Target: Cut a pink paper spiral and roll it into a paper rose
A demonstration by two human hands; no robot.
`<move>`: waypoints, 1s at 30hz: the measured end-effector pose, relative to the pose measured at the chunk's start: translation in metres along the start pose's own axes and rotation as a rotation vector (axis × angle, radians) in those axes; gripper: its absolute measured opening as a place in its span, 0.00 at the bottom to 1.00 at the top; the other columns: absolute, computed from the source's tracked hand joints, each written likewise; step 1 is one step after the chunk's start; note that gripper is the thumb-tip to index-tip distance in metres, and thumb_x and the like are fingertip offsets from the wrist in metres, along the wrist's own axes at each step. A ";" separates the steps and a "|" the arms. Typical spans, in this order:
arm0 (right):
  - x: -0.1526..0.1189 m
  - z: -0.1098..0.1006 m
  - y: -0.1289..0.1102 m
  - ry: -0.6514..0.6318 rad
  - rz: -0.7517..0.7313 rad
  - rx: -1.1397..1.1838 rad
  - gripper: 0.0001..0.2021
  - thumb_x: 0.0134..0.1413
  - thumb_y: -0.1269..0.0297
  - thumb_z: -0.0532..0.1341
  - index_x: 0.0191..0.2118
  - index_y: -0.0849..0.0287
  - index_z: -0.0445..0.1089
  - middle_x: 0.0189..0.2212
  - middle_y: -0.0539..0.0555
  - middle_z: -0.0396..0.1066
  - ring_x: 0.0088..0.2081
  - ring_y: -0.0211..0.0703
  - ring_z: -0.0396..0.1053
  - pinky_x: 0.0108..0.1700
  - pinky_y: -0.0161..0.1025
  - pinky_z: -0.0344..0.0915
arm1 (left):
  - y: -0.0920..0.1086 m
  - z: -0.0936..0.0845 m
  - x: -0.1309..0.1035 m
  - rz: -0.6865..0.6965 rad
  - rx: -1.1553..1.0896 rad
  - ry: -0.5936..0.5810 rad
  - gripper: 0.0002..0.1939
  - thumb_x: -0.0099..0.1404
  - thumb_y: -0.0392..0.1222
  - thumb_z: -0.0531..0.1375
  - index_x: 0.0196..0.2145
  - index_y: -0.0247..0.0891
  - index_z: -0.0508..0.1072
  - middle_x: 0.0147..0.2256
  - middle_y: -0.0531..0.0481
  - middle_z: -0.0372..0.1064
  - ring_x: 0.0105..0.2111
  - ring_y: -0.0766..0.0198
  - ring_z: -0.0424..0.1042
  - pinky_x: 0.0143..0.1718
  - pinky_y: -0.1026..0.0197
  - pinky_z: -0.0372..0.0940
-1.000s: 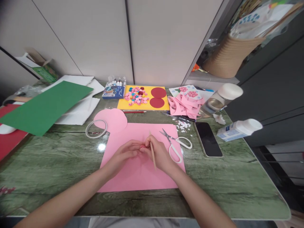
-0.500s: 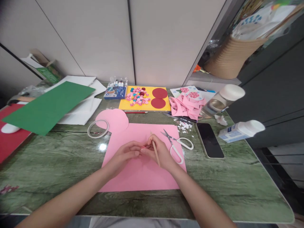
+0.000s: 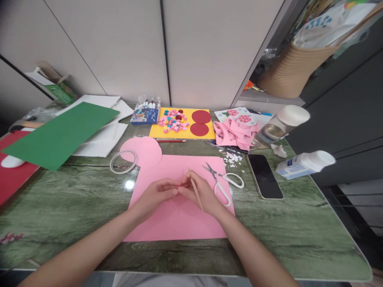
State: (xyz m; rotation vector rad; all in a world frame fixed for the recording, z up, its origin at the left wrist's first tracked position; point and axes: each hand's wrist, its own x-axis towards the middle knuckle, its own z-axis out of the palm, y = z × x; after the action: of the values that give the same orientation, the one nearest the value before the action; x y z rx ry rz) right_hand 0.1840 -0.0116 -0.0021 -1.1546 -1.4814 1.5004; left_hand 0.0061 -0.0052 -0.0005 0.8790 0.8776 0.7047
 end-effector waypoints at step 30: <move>-0.002 0.003 -0.008 0.110 -0.050 -0.271 0.06 0.57 0.61 0.55 0.34 0.57 0.63 0.27 0.49 0.66 0.30 0.37 0.64 0.33 0.35 0.60 | 0.002 -0.001 0.002 -0.023 -0.119 0.078 0.12 0.50 0.39 0.66 0.31 0.35 0.70 0.30 0.50 0.72 0.33 0.67 0.70 0.37 0.63 0.60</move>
State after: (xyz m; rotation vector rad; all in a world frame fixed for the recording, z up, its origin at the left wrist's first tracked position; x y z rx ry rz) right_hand 0.1810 -0.0142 0.0059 -1.3240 -1.6608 1.2082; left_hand 0.0059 -0.0022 0.0007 0.7382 0.9040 0.7670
